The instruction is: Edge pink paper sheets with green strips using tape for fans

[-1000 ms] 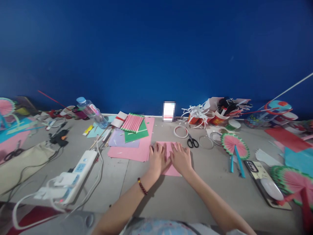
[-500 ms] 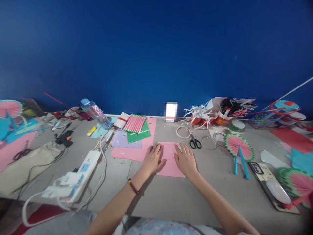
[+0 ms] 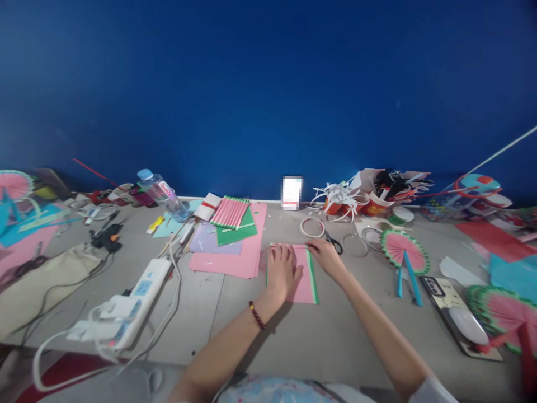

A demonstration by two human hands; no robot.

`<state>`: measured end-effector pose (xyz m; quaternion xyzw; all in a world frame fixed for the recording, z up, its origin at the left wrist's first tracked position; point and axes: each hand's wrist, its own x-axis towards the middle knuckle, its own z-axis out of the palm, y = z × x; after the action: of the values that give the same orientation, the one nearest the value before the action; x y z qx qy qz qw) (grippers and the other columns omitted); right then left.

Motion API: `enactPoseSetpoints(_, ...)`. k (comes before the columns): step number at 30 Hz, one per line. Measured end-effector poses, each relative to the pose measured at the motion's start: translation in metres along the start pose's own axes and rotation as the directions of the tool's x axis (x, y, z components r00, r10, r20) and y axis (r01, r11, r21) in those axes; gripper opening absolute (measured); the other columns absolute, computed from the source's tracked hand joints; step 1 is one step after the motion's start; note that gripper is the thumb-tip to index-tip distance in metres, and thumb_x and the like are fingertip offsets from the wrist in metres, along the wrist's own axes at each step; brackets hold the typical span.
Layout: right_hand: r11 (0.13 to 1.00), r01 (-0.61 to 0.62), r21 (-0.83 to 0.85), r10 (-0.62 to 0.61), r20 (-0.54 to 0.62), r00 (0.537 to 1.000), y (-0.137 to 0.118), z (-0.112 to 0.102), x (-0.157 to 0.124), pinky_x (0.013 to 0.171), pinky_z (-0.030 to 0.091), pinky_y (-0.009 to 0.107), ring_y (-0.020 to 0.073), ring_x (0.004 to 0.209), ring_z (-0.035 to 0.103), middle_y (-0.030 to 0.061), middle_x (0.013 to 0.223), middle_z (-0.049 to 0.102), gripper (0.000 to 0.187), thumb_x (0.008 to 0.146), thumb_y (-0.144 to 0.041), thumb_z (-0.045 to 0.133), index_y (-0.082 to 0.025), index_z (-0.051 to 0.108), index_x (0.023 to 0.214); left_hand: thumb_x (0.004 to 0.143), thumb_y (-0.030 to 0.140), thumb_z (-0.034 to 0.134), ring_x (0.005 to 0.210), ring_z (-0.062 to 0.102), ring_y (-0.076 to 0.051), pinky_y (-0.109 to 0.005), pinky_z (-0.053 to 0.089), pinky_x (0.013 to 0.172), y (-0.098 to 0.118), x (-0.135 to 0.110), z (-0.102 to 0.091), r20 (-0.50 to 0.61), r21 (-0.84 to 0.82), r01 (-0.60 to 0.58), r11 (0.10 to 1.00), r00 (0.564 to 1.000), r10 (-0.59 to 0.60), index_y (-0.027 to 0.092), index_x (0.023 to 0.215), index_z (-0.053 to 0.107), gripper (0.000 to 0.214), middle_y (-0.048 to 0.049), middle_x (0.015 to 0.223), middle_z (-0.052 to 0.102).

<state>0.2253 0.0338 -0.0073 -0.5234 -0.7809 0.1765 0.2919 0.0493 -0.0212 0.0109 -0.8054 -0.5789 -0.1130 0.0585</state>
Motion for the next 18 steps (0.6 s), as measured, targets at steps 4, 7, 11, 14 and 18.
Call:
enactPoseSetpoints(4,0.998,0.050,-0.025,-0.050,-0.032,0.998,0.002,0.000,-0.001,0.079,0.047,0.031,0.0202,0.084,0.062,0.0066,0.086,0.069,0.018,0.086,-0.017,0.048,-0.019,0.066,0.086,0.091,0.038,0.038,0.130,0.035,-0.029,-0.046,0.026,0.109,-0.006,0.000,0.013,-0.015,-0.079,-0.149,0.986,0.989,0.149,0.008,0.134,0.043,0.053,-0.0170,0.138,0.044)
enactPoseSetpoints(7,0.982,0.110,-0.151,-0.117,-0.035,0.993,0.001,0.001,-0.006,0.080,0.045,0.032,0.0204,0.086,0.059,0.0071,0.086,0.067,0.019,0.089,-0.020,0.047,-0.018,0.065,0.086,0.093,0.029,0.033,0.133,0.034,-0.026,-0.045,0.029,0.108,-0.009,0.001,0.018,0.004,-0.149,-0.235,0.960,0.971,0.239,0.016,0.138,0.038,0.048,-0.0126,0.142,0.042)
enactPoseSetpoints(11,0.924,0.175,-0.339,-0.176,0.027,0.984,0.001,0.002,-0.008,0.080,0.043,0.031,0.0201,0.085,0.057,0.0079,0.085,0.065,0.022,0.092,-0.018,0.043,-0.016,0.064,0.085,0.091,0.030,0.037,0.135,0.030,-0.030,-0.050,0.027,0.107,-0.008,0.000,0.016,0.014,-0.210,-0.245,0.946,0.967,0.254,0.021,0.139,0.037,0.049,-0.0136,0.145,0.037)
enactPoseSetpoints(14,0.877,0.208,-0.433,-0.196,0.073,0.978,0.001,0.003,-0.010,0.080,0.041,0.029,0.0198,0.087,0.055,0.0087,0.087,0.064,0.022,0.092,-0.017,0.042,-0.015,0.063,0.087,0.087,0.041,0.045,0.136,0.025,-0.035,-0.055,0.024,0.107,-0.006,-0.003,0.013,0.031,-0.242,-0.241,0.940,0.966,0.256,0.022,0.141,0.032,0.058,-0.0156,0.146,0.032)
enactPoseSetpoints(18,0.834,0.218,-0.507,-0.205,0.081,0.975,0.000,0.005,-0.013,0.078,0.039,0.028,0.0196,0.086,0.053,0.0091,0.086,0.062,0.022,0.092,-0.015,0.042,-0.016,0.064,0.087,0.085,0.045,0.047,0.137,0.021,-0.038,-0.057,0.021,0.107,-0.003,-0.004,0.014,0.051,-0.246,-0.218,0.944,0.970,0.237,0.021,0.142,0.030,0.065,-0.0167,0.147,0.029)
